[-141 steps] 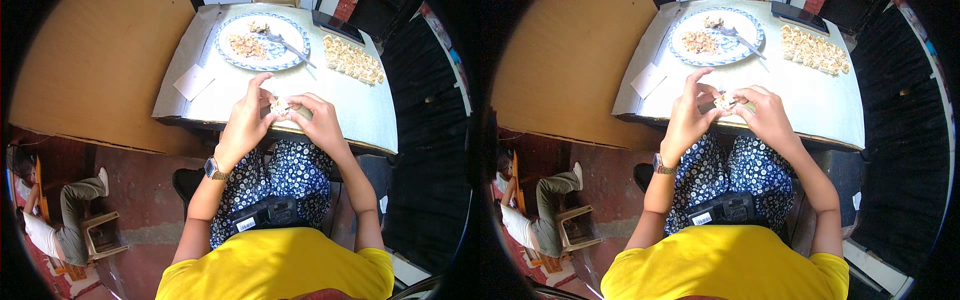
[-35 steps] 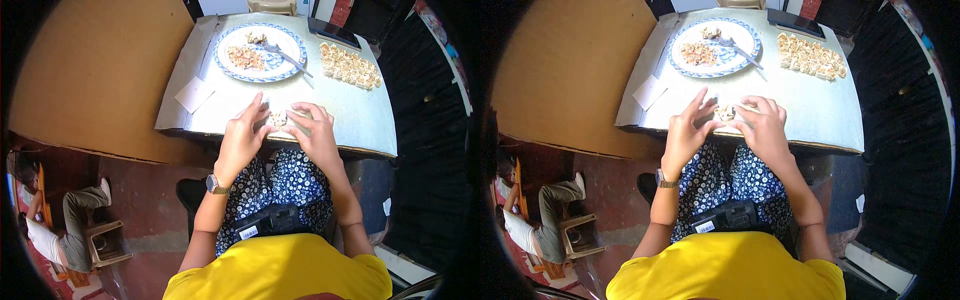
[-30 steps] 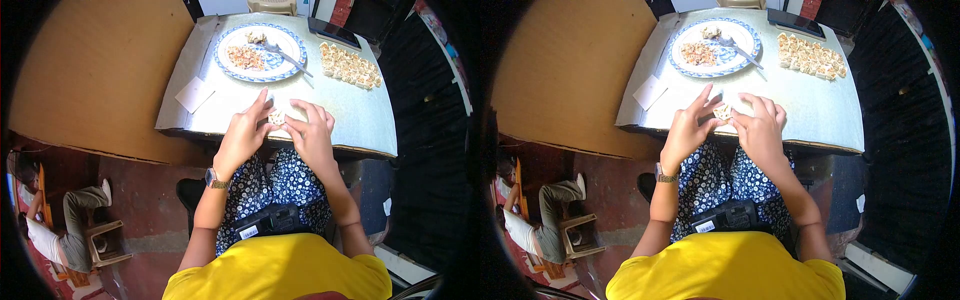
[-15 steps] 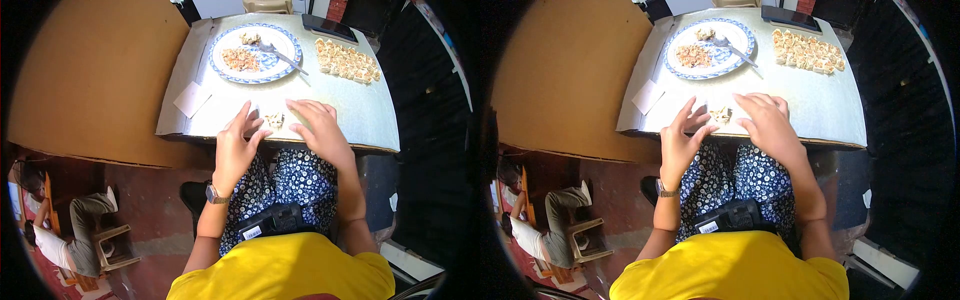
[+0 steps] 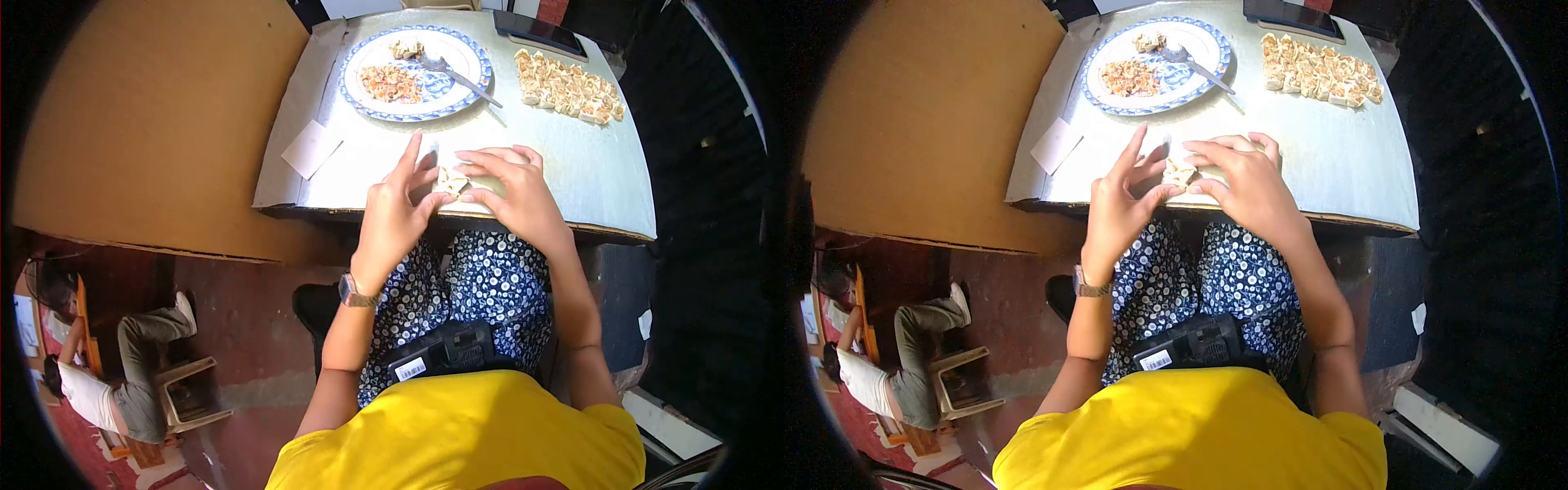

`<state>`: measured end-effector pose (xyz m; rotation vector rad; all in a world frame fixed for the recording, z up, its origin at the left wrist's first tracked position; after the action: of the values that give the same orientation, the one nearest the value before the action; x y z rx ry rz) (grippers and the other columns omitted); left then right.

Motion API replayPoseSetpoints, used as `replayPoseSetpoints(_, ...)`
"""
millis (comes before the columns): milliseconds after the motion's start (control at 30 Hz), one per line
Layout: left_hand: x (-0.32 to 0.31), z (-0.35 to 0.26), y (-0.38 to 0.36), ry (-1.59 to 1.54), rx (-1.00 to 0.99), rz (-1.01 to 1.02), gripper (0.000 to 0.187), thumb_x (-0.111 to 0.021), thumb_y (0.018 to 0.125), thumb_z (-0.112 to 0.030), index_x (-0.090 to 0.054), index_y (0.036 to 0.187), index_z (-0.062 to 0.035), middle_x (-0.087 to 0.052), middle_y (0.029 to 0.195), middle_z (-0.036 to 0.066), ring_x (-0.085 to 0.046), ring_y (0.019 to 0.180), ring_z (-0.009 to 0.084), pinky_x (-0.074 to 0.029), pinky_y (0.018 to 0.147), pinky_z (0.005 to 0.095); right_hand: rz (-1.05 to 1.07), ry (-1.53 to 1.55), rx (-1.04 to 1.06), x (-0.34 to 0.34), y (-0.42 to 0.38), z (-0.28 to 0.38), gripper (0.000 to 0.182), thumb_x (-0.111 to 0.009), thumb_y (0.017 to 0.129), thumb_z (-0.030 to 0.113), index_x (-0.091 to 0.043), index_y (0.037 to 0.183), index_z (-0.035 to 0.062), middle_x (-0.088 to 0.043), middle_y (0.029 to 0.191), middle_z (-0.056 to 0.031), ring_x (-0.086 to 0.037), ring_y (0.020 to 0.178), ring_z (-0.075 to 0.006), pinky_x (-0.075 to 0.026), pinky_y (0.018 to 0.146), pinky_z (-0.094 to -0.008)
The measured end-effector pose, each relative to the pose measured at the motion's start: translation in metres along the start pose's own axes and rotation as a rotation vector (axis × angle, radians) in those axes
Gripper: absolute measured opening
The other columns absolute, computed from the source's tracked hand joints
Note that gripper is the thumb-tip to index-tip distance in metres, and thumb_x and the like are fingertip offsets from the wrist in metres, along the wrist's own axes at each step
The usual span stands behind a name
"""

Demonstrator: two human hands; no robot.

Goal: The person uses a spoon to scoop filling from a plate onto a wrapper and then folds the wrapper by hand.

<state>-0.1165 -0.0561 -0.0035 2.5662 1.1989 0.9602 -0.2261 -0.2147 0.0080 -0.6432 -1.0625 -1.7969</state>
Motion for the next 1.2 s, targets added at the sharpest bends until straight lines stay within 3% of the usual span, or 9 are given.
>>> replayPoseSetpoints(67,0.006,-0.002,0.002,-0.014,0.027,0.057,0.089,-0.082,0.075,-0.006,-0.034,0.15,-0.0054,-0.068,0.117,0.021,-0.065,0.114,0.027,-0.054,0.093,0.0354,-0.021,0.034,-0.022,0.004,-0.002,0.0,0.043,-0.071,0.085,0.023,-0.064,0.126,0.0154,-0.073,0.106,-0.0016,-0.059,0.114,-0.0193,-0.028,0.108,-0.0454)
replayPoseSetpoints(367,-0.001,-0.005,0.004,-0.014,0.064,0.036,0.096,-0.088,0.07,-0.012,-0.035,0.15,-0.0073,-0.071,0.11,0.019,-0.066,0.113,0.0273,-0.052,0.094,0.0362,-0.035,0.049,-0.031,0.0,0.001,-0.003,0.036,-0.072,0.084,0.019,-0.068,0.119,0.0142,-0.075,0.1,-0.0003,-0.061,0.108,-0.0173,-0.03,0.105,-0.0424)
replayPoseSetpoints(467,0.0,-0.003,0.006,0.03,0.002,0.052,0.098,-0.087,0.07,-0.014,-0.031,0.151,-0.0067,-0.07,0.109,0.022,-0.069,0.105,0.0317,-0.055,0.088,0.0363,-0.026,0.056,-0.043,0.001,0.001,-0.003,0.033,-0.072,0.084,0.02,-0.07,0.116,0.0136,-0.075,0.1,-0.0006,-0.061,0.108,-0.0174,-0.03,0.105,-0.0424)
replayPoseSetpoints(567,0.002,-0.004,0.007,0.04,0.066,0.082,0.099,-0.087,0.07,-0.015,-0.03,0.152,-0.0073,-0.07,0.111,0.02,-0.068,0.107,0.0311,-0.053,0.091,0.0358,-0.038,0.122,-0.048,-0.001,0.001,-0.007,0.031,-0.072,0.084,0.021,-0.071,0.114,0.0136,-0.074,0.103,-0.002,-0.061,0.108,-0.0182,-0.03,0.105,-0.0425)
replayPoseSetpoints(700,0.014,0.003,0.009,-0.049,-0.004,0.183,0.098,-0.085,0.073,-0.014,-0.027,0.153,-0.0077,-0.069,0.114,0.018,-0.062,0.118,0.0312,-0.048,0.099,0.0364,0.01,0.171,-0.041,0.001,0.0,-0.011,0.032,-0.073,0.083,0.023,-0.071,0.113,0.0134,-0.073,0.108,-0.004,-0.061,0.11,-0.0198,-0.03,0.106,-0.0423)
replayPoseSetpoints(867,0.018,0.0,0.014,-0.11,0.024,0.25,0.091,-0.082,0.077,-0.01,-0.031,0.152,-0.01,-0.07,0.113,0.018,-0.058,0.124,0.0254,-0.044,0.107,0.0379,-0.05,0.065,-0.016,-0.003,-0.002,-0.005,0.036,-0.076,0.081,0.027,-0.071,0.113,0.0121,-0.074,0.105,-0.003,-0.061,0.109,-0.0195,-0.03,0.105,-0.042)
replayPoseSetpoints(1200,0.013,0.002,0.016,-0.111,-0.007,0.215,0.092,-0.083,0.076,-0.008,-0.031,0.152,-0.0086,-0.073,0.106,0.016,-0.06,0.123,0.0235,-0.045,0.105,0.0364,-0.074,0.018,-0.028,-0.002,-0.001,0.005,0.041,-0.079,0.079,0.026,-0.069,0.117,0.0132,-0.075,0.098,-0.0011,-0.062,0.106,-0.0189,-0.031,0.104,-0.0413)
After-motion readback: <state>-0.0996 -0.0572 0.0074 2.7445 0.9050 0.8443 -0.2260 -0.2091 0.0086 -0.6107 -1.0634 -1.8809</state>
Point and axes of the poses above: each hand's wrist, its own y-axis towards the middle knuckle, its own x-axis out of the back of the hand, z = x × y, the point moved 2 cm from there along y, towards the middle knuckle
